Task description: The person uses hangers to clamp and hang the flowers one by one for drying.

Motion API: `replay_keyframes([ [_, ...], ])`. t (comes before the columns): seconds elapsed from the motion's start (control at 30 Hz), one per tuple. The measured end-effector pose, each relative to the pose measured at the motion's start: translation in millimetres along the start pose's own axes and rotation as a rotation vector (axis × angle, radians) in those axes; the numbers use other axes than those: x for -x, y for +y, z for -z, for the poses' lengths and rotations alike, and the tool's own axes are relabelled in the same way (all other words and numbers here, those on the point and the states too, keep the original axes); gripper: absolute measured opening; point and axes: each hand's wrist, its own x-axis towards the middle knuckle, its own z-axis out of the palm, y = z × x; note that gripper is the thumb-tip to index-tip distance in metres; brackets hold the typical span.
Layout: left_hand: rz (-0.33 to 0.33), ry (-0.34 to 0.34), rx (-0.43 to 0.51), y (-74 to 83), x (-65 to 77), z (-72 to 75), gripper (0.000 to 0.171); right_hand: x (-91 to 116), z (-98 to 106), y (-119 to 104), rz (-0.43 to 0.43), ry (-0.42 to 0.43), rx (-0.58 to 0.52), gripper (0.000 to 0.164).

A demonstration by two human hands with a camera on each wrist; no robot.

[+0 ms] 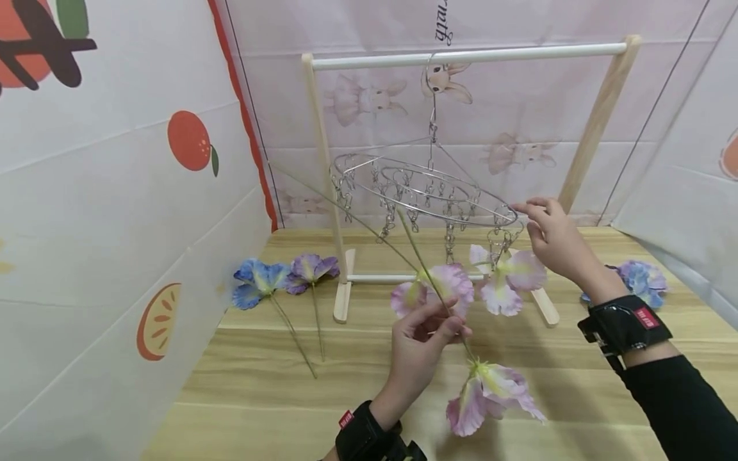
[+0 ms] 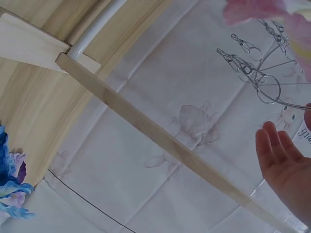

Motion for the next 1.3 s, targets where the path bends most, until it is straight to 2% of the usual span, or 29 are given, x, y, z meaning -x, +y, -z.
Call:
replay_keyframes([
  [0.23,0.008,-0.002,-0.011,5.8,-0.5,-0.6,0.037,11.2,-2.9,-16.9,0.083,0.115,-0.002,0.037],
  [0.4,0.008,0.009,-0.006,8.0,-0.7,-0.7,0.038,18.7,-6.0,-31.1,0.18,0.221,0.0,0.035],
  [0.57,-0.019,0.031,-0.027,9.6,-1.1,-0.2,0.035,26.8,-7.5,-46.3,0.247,0.263,-0.01,0.034],
  [0.7,-0.055,0.071,-0.039,9.4,-0.1,0.6,0.03,37.4,-10.4,-54.4,0.229,0.342,-0.065,0.034],
  [0.83,-0.069,0.124,-0.022,8.2,1.9,3.1,0.028,48.4,-15.3,-56.1,0.111,0.422,-0.154,0.025],
  [0.9,-0.051,0.157,-0.015,7.9,2.9,4.8,0.027,52.2,-17.8,-56.6,0.023,0.366,-0.218,0.024],
  [1.03,-0.031,0.214,-0.017,7.8,5.2,7.5,0.03,52.8,-21.4,-59.8,-0.129,0.093,-0.33,0.037],
  [1.1,-0.014,0.241,-0.02,7.7,7.1,8.1,0.032,50.1,-22.6,-60.5,-0.162,-0.016,-0.367,0.042],
  [1.17,-0.005,0.254,-0.023,7.3,9.7,8.7,0.035,47.1,-23.0,-59.9,-0.158,-0.066,-0.401,0.041],
  [1.3,0.011,0.262,-0.008,5.3,16.5,9.3,0.035,45.3,-21.5,-55.5,-0.134,-0.094,-0.459,0.032],
])
